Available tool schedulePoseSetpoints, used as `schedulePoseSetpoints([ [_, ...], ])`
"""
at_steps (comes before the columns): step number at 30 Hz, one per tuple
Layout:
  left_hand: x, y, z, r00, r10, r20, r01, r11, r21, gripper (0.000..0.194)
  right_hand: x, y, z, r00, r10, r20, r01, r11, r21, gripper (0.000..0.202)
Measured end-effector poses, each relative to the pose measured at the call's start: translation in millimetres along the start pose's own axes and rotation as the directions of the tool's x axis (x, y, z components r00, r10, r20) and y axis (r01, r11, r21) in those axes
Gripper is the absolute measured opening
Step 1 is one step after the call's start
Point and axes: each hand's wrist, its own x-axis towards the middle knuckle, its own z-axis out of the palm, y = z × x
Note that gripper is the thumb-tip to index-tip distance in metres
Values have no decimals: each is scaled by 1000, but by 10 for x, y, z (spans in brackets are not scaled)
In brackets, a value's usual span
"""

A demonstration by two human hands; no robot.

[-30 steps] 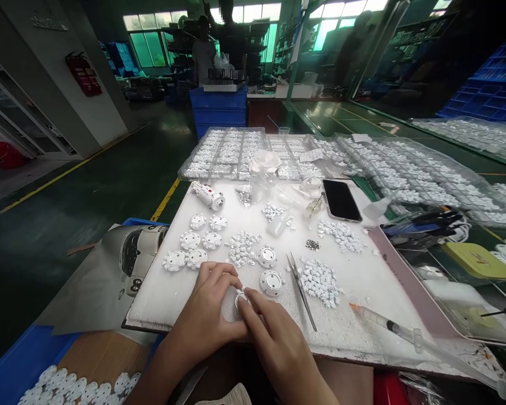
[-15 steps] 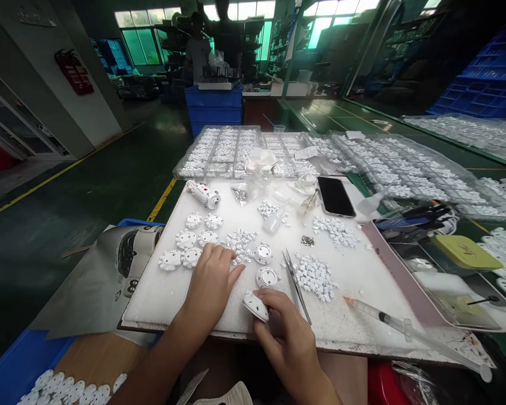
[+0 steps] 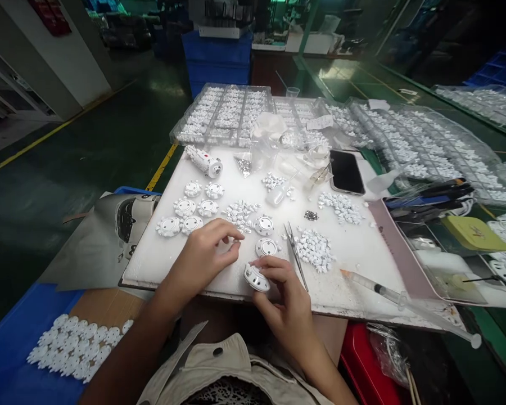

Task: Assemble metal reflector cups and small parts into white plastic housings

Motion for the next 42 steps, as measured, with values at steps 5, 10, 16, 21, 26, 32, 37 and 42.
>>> schedulePoseSetpoints([
  [5, -142, 51, -70, 957, -111, 267, 248, 789, -563, 12, 38, -14, -39, 1000, 9, 21, -9, 1000, -13, 33],
  [10, -221, -35, 14, 934, -133, 332, 340, 623, -704, 15, 46, -35, -56, 999, 26, 37, -25, 999, -22, 33],
  [16, -249, -53, 45, 930, -223, 292, 367, 577, -729, 17, 51, -45, -59, 997, 52, 54, -53, 999, -1, 32],
  [21, -250, -83, 37, 952, -164, 257, 305, 550, -777, 18, 42, -28, -54, 997, 47, 64, -48, 999, 16, 34],
  [26, -260, -95, 40, 972, -160, 170, 233, 605, -761, 16, 34, -34, -50, 995, 81, 58, -83, 996, 26, 30],
  [32, -273, -68, 48, 959, -212, 191, 284, 646, -708, 17, 30, -46, -51, 994, 88, 67, -88, 996, 9, 33],
  [37, -270, -56, 58, 947, -203, 249, 322, 608, -726, 16, 33, -49, -58, 994, 83, 68, -83, 997, 1, 32],
  [42, -256, -70, 91, 915, -181, 361, 395, 584, -709, 17, 53, -63, -63, 995, 63, 76, -61, 998, -34, 33],
])
